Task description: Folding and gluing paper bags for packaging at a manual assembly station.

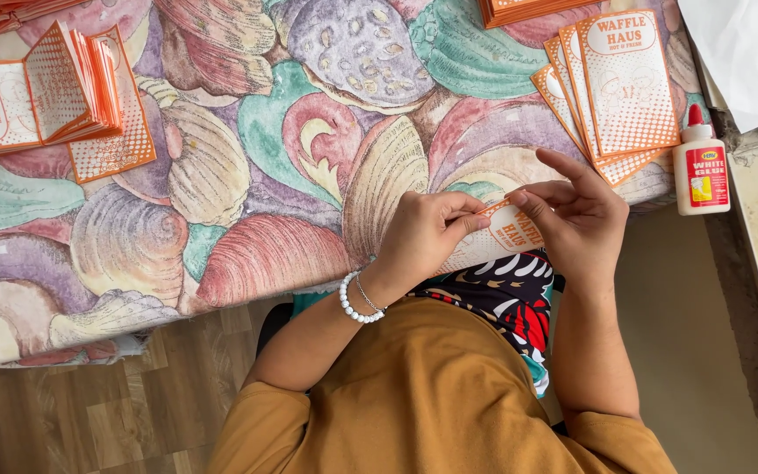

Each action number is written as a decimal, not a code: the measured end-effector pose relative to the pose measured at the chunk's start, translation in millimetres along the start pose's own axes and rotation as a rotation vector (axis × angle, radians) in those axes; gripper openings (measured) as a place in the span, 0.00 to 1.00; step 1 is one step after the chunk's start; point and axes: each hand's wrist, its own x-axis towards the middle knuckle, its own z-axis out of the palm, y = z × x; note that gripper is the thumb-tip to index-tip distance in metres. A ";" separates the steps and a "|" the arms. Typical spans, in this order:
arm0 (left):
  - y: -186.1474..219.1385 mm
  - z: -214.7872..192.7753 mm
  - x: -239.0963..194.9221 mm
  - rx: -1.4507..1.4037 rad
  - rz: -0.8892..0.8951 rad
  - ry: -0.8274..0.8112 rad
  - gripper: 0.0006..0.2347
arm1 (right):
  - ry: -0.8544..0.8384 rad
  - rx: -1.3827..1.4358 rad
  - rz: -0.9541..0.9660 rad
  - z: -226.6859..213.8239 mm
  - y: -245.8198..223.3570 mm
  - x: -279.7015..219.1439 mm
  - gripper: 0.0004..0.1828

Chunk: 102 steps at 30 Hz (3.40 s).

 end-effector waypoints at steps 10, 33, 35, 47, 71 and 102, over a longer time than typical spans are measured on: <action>-3.6 -0.7 2.3 -0.015 -0.045 -0.006 0.04 | -0.051 -0.041 -0.049 -5.0 11.9 2.7 0.30; 6.5 -6.6 3.3 0.047 0.061 0.100 0.07 | -0.035 -0.106 -0.287 -4.5 -18.4 11.3 0.28; 2.1 -4.6 -0.4 -0.044 0.031 0.174 0.07 | -0.039 -0.071 -0.265 -16.3 -19.7 7.9 0.29; 15.3 -23.0 5.9 -0.420 -0.077 0.450 0.17 | 0.004 0.039 0.154 2.4 15.6 4.8 0.36; -30.6 146.5 173.3 -0.545 -0.476 0.424 0.09 | 0.002 -0.870 0.219 -126.2 40.9 154.9 0.44; -26.1 88.8 185.4 -0.043 0.122 0.263 0.28 | 0.212 0.136 -0.228 -63.9 76.0 128.7 0.48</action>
